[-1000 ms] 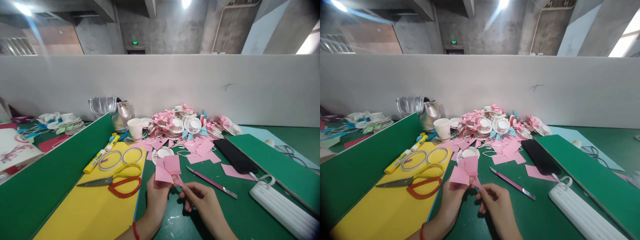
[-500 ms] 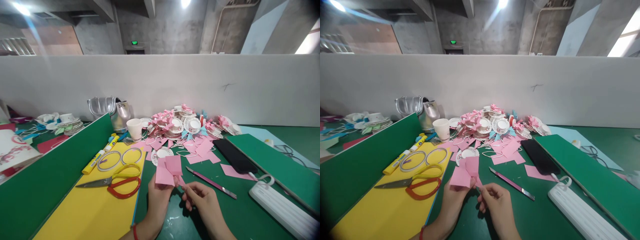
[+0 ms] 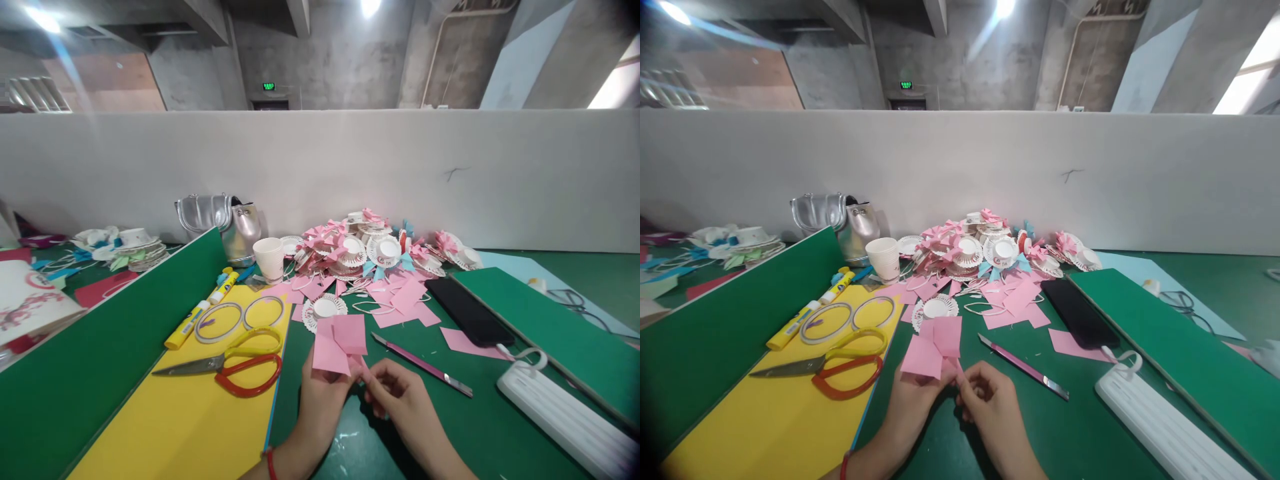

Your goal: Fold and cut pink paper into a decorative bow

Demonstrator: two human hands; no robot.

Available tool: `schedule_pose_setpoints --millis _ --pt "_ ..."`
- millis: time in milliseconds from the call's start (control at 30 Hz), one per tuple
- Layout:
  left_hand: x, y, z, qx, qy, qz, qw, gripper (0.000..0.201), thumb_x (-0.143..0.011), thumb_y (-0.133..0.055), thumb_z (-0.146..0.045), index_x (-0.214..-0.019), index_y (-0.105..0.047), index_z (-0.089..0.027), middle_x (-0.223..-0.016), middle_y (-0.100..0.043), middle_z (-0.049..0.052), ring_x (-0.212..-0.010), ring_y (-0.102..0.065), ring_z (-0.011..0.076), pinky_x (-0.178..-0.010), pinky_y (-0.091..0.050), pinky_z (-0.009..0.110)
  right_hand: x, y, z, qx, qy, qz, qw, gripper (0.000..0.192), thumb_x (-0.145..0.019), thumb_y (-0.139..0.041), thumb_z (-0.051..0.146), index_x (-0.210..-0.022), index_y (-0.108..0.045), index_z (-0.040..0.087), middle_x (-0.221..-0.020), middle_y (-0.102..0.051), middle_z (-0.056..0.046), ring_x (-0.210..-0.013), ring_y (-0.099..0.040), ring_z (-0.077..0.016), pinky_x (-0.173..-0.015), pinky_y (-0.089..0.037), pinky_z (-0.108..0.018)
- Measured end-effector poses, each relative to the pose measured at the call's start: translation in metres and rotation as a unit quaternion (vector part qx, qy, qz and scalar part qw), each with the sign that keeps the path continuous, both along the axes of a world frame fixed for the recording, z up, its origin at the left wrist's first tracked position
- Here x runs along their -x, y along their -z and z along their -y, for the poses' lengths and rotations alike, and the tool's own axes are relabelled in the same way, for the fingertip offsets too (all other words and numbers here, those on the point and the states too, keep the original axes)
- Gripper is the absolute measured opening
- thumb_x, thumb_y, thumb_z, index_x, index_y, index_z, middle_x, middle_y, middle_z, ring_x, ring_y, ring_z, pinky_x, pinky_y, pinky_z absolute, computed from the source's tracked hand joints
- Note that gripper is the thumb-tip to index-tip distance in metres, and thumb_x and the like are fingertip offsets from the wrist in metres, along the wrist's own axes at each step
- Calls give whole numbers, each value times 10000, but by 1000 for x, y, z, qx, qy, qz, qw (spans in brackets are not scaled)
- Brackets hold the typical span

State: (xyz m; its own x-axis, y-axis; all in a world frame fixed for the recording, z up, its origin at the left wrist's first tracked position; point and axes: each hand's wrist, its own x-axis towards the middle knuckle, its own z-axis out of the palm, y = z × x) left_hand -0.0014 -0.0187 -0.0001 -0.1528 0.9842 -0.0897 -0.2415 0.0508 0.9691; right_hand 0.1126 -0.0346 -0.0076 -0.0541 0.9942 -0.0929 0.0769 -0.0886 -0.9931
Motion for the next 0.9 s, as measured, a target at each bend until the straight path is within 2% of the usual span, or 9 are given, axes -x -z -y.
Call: schedule_pose_setpoints --millis 200,333,567,700,900 --pt "1 3 -1 -25 31 6 999 240 -562 -679 -123 -771 -560 -139 -669 -659 22 -622 -592 159 -575 -468 236 -1 -1 3 -6 -5 21 1000 333 -741 -536 445 -605 -525 141 -477 -498 30 -400 -401 -68 -409 -290 -184" --pt "1 4 1 -12 56 -13 998 185 -595 -664 -145 -739 -550 -130 -655 -652 28 -621 -588 155 -581 -463 233 -2 2 2 8 -12 -9 1000 340 -740 -532 455 -604 -517 144 -469 -504 29 -382 -393 -64 -399 -293 -182" --pt "1 3 0 -51 40 29 997 192 -593 -643 -95 -709 -505 -161 -576 -554 -54 -537 -528 108 -515 -437 197 -4 4 2 -25 -21 52 998 349 -758 -492 467 -697 -577 134 -535 -541 4 -420 -452 -91 -427 -345 -201" --pt "1 2 0 -55 34 27 998 178 -585 -653 -108 -628 -488 -160 -548 -512 -65 -516 -483 91 -507 -415 184 -4 3 3 -22 -19 45 999 344 -783 -465 455 -637 -528 150 -505 -502 27 -414 -431 -84 -426 -330 -197" --pt "3 0 0 -20 10 20 1000 189 -528 -659 -96 -573 -486 -158 -523 -508 -66 -513 -464 89 -507 -390 178 -2 2 4 -4 -26 31 999 356 -790 -448 462 -631 -525 153 -470 -422 56 -408 -372 -78 -406 -280 -187"
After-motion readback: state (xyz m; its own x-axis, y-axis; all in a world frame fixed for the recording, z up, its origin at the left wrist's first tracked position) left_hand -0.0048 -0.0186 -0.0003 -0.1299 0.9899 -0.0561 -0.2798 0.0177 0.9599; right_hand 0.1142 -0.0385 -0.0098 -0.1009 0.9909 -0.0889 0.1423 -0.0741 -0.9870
